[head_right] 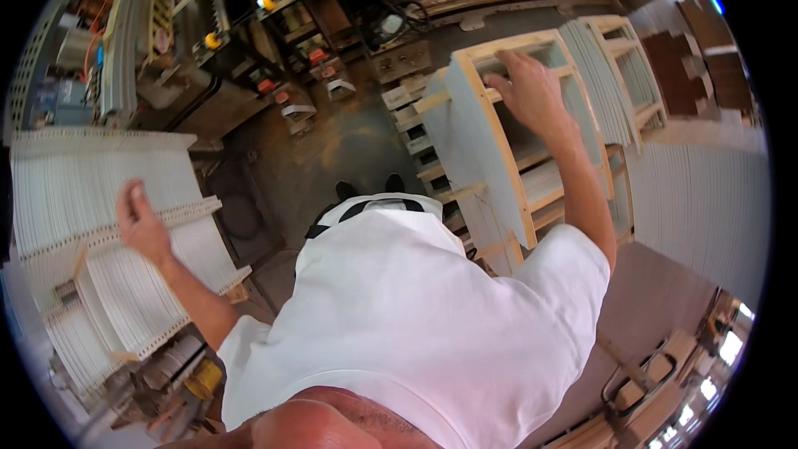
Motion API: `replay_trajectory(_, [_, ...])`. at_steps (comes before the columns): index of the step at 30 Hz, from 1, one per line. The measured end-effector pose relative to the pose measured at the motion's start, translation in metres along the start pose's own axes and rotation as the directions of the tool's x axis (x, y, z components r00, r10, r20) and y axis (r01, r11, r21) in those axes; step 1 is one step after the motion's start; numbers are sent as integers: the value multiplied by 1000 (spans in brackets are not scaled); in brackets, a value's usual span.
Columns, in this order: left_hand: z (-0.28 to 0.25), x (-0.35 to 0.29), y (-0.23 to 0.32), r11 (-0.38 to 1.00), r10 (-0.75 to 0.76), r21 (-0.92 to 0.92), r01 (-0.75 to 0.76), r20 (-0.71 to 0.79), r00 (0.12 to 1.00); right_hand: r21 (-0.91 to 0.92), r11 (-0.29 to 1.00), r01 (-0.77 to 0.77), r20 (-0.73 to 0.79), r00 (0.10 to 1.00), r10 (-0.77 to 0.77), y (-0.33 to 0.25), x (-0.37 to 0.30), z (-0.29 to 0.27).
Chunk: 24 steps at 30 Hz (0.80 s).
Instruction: The person repeatedly picks up wooden chair frames and white plastic slats in a workshop. They place the frames onto a machine jig, align the slats, and secure them using a pneumatic tool. The person then removes the assembled units and stacks them on a nearby rack.
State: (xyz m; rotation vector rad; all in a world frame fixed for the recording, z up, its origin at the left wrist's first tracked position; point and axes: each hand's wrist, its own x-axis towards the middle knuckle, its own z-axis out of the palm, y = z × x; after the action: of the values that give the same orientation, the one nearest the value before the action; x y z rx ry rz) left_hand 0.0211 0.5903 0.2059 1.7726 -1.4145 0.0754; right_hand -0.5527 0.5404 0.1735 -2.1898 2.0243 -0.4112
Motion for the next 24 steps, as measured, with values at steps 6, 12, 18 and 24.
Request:
replay_trajectory(6, [165,41,-1,832,-168,-434,345,395,903,-151,904,-400,371,825,427,-10,-103,5])
replay_trajectory(12, [280,114,-43,493,-244,-602,628,597,764,97,874,-475,5,879,477,-10,-154,60])
replay_trajectory(18, [370,207,-55,285,-375,-644,710,607,700,253,714,-652,-254,668,700,-34,-121,32])
replay_trajectory(24, [458,298,-105,-55,-31,-547,835,837,546,268,810,-521,-391,710,586,-56,-78,5])
